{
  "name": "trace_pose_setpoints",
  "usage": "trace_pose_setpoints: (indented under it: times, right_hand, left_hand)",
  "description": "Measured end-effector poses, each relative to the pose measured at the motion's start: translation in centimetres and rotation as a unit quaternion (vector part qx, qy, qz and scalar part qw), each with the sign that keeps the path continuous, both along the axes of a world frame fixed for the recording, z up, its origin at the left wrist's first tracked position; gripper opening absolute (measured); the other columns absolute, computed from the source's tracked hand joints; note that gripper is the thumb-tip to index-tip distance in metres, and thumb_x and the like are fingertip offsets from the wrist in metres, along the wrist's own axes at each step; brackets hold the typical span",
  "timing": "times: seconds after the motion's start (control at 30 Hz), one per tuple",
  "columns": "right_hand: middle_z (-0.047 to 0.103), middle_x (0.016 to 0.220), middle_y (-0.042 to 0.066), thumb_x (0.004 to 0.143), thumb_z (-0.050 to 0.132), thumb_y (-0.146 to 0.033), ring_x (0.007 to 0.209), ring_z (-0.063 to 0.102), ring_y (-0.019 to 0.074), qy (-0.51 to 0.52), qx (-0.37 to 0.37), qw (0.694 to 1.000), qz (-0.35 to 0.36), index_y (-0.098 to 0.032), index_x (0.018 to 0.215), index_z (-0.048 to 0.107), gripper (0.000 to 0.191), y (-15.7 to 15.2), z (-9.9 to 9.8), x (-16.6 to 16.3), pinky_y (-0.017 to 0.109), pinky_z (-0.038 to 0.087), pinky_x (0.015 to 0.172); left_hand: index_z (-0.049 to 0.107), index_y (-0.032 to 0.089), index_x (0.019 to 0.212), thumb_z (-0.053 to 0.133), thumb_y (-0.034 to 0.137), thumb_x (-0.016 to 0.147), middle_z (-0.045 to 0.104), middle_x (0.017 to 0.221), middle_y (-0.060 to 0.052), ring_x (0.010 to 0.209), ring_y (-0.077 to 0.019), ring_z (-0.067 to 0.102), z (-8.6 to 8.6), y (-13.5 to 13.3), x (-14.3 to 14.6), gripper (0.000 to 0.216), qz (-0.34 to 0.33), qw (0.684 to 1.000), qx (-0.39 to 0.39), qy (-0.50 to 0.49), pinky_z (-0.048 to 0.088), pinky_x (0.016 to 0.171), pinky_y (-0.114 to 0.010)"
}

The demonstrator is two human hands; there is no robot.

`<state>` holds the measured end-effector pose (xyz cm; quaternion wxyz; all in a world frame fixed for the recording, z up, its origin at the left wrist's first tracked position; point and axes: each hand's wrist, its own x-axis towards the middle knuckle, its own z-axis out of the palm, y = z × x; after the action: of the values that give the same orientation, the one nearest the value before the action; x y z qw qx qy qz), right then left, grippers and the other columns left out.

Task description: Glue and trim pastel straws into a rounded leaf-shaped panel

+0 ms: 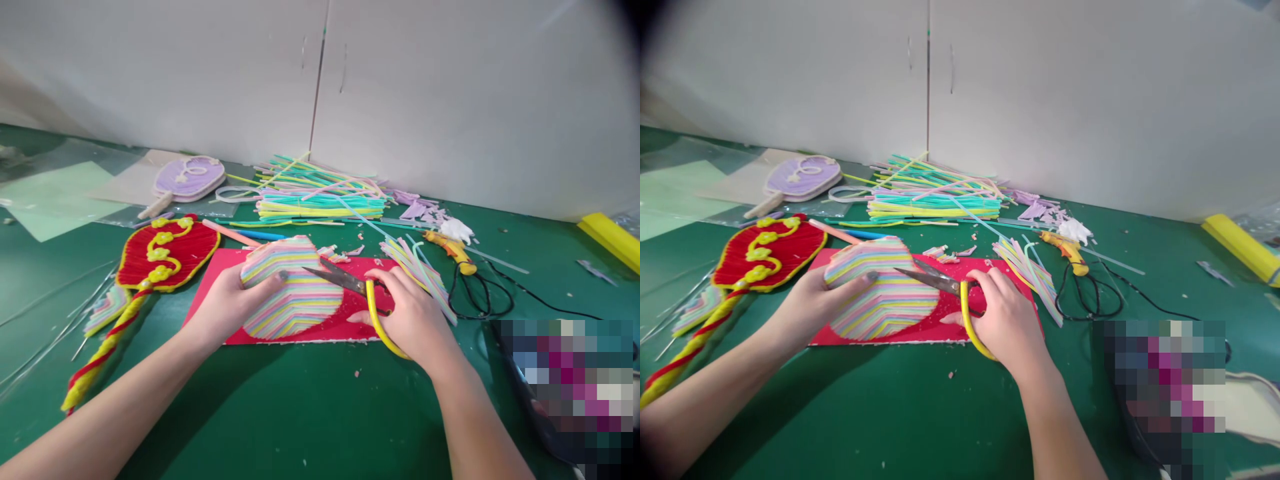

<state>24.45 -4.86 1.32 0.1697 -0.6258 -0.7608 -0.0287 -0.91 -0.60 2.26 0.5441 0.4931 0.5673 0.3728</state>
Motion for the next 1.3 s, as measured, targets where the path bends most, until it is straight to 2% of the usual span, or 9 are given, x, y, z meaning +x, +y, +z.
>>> trace_pose_setpoints:
  times: [0.1,0.33,0.6,0.83,1.3]
  right_hand:
    - [0.062,0.099,0.010,0.074,0.064,-0.056,0.094,0.063,0.0289,0.001,-0.005,1.000,0.000,-0.020,0.112,0.056,0.053,0.04,-0.17,0.06,0.033,0.048,0.066]
    - [0.062,0.097,0.009,0.075,0.063,-0.057,0.092,0.064,0.0269,0.001,0.004,1.000,-0.002,-0.020,0.110,0.058,0.052,0.07,-0.24,0.14,0.032,0.048,0.065]
    - [0.062,0.098,0.009,0.073,0.063,-0.059,0.089,0.064,0.0270,0.018,0.005,1.000,-0.002,-0.020,0.111,0.056,0.054,0.08,-0.21,0.17,0.032,0.047,0.065]
    - [0.062,0.095,0.008,0.074,0.064,-0.057,0.086,0.064,0.0257,0.016,0.018,1.000,0.002,-0.020,0.108,0.057,0.050,0.10,-0.30,0.04,0.030,0.047,0.061]
    - [0.064,0.091,0.008,0.074,0.062,-0.060,0.077,0.065,0.0239,0.023,0.010,1.000,-0.008,-0.019,0.103,0.061,0.050,0.09,-0.33,-0.18,0.029,0.044,0.056]
  left_hand:
    - [0.072,0.018,0.095,0.072,0.050,0.065,0.075,0.097,-0.006,0.092,-0.0316,0.069,-0.08,0.12,-0.20,0.045,-0.023,1.000,0.008,0.012,0.058,0.079,-0.038]
    - [0.068,0.017,0.105,0.070,0.051,0.069,0.072,0.106,-0.008,0.096,-0.0324,0.067,-0.41,0.25,-0.43,0.050,-0.046,0.999,0.003,-0.002,0.057,0.082,-0.042]
    - [0.068,0.015,0.102,0.071,0.054,0.066,0.072,0.105,-0.010,0.094,-0.0338,0.068,-0.20,-0.02,-0.07,0.053,0.009,1.000,-0.010,-0.016,0.058,0.079,-0.042]
    - [0.068,0.016,0.104,0.073,0.053,0.064,0.072,0.107,-0.009,0.097,-0.0330,0.067,-0.19,0.22,-0.38,0.054,-0.028,0.999,-0.019,-0.017,0.058,0.081,-0.040]
    - [0.068,0.015,0.104,0.071,0.058,0.063,0.072,0.107,-0.010,0.096,-0.0344,0.067,-0.38,0.13,-0.19,0.060,-0.027,0.999,-0.017,-0.007,0.059,0.075,-0.039]
